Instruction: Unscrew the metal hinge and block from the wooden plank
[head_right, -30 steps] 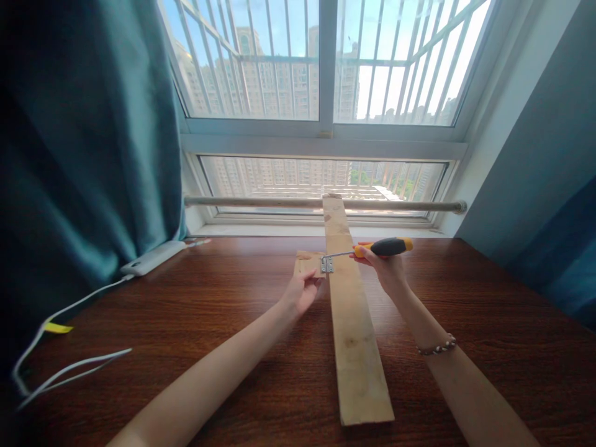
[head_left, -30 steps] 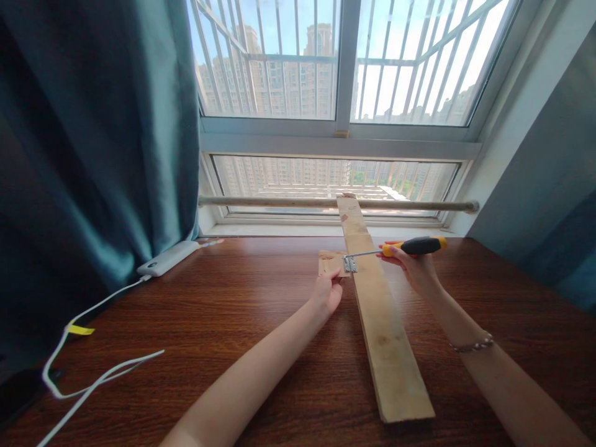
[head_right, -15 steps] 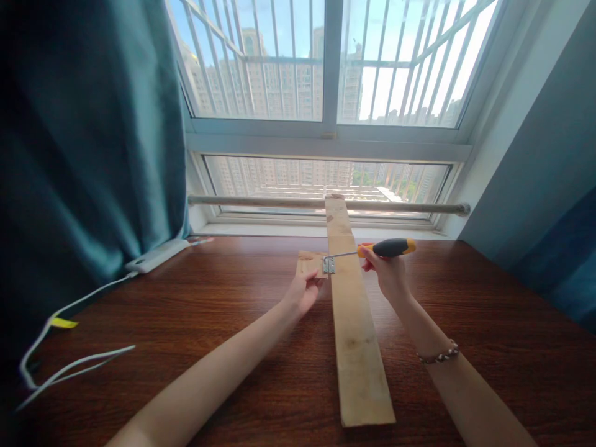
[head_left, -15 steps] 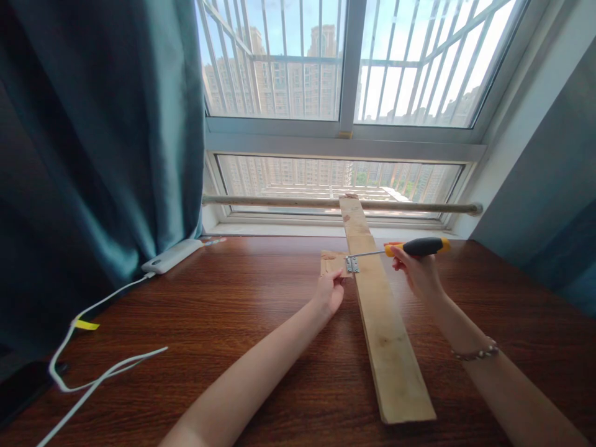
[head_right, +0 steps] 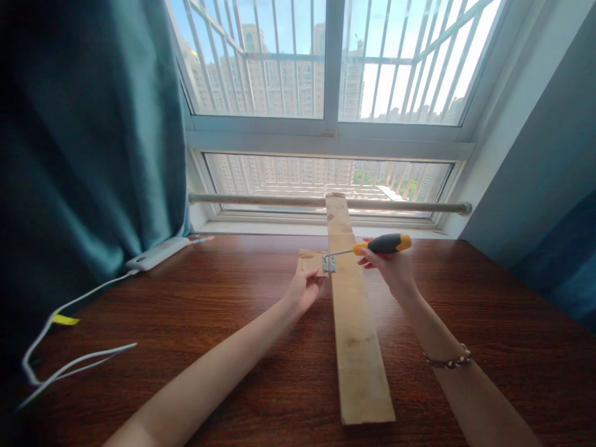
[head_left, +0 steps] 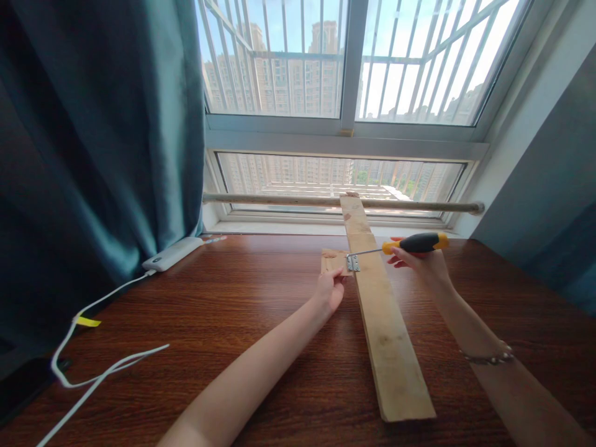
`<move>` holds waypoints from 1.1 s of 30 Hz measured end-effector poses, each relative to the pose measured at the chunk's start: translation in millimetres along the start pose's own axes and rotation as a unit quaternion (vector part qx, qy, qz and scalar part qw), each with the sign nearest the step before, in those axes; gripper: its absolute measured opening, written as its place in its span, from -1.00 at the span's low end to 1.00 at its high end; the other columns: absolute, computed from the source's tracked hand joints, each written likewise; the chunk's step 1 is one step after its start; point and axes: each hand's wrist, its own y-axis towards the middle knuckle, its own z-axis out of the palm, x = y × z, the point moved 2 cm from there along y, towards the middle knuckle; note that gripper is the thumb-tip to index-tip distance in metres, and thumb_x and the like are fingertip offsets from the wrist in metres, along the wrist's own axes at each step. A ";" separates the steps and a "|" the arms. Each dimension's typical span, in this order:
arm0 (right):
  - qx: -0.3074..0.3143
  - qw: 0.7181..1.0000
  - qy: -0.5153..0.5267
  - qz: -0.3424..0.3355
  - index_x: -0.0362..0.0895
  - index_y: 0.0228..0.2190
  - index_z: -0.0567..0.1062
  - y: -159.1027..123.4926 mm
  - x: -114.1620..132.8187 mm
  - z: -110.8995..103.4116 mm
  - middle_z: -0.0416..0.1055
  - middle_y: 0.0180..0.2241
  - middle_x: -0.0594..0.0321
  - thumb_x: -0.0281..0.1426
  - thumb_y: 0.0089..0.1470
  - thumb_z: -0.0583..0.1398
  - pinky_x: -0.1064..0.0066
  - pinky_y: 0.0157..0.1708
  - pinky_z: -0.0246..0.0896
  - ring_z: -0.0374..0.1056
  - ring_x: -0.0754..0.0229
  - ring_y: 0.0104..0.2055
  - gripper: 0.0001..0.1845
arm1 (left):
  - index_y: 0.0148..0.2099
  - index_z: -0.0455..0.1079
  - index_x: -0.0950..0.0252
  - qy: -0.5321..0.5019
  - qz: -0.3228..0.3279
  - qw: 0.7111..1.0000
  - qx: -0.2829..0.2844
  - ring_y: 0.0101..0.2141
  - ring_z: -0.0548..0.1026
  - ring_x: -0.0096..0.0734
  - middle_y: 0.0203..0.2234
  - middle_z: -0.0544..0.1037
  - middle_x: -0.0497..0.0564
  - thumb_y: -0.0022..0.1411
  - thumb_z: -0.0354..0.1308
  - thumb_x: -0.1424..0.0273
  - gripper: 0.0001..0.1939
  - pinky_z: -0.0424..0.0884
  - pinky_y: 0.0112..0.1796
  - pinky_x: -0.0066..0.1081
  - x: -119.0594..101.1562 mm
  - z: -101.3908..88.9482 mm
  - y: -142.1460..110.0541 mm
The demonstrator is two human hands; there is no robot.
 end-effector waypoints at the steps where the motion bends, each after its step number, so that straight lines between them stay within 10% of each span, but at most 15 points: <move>1: -0.034 0.999 -0.025 -0.017 -0.26 -0.39 0.52 -1.1 -1.7 1.1 0.49 -0.49 0.13 -0.30 -0.31 0.37 0.46 -0.63 0.31 0.39 0.21 -0.58 -0.62 | -0.24 0.41 0.37 0.002 -0.002 1.000 -0.001 -0.25 0.51 -0.28 -0.31 0.55 0.12 0.03 0.03 0.72 -0.72 0.43 -0.19 -0.33 0.0 0.3 -0.3; 10: -0.138 0.986 -0.044 -0.086 -0.22 -0.47 0.50 -9.7 -17.2 13.1 0.40 -0.67 0.26 -0.25 -0.21 0.32 0.52 -0.74 0.10 0.23 0.33 -0.70 -0.71 | -0.27 0.39 0.41 0.000 0.007 1.000 -0.016 -0.40 0.52 -0.44 -0.38 0.55 0.10 -0.01 0.04 0.75 -0.73 0.45 -0.34 -0.50 -0.2 -0.6 -1.6; 21: -0.041 0.994 0.085 -0.054 -0.08 -0.18 0.33 -3.9 -5.6 10.0 0.50 -0.34 0.23 -0.35 -0.26 0.35 0.50 -0.65 0.26 0.39 0.26 -0.57 -0.47 | -0.27 0.40 0.41 0.000 0.008 1.000 0.000 -0.39 0.52 -0.41 -0.37 0.55 0.13 0.00 0.03 0.74 -0.74 0.44 -0.37 -0.50 0.4 -1.3 0.0; 33: 0.036 0.995 0.089 0.011 -0.21 -0.35 0.48 3.2 8.3 -4.1 0.50 -0.28 0.06 -0.37 -0.29 0.37 0.35 -0.47 0.43 0.46 0.11 -0.45 -0.63 | -0.17 0.39 0.46 0.003 0.015 1.000 0.004 -0.37 0.53 -0.40 -0.36 0.55 0.17 0.02 0.02 0.75 -0.69 0.44 -0.30 -0.48 -0.5 -0.4 -1.0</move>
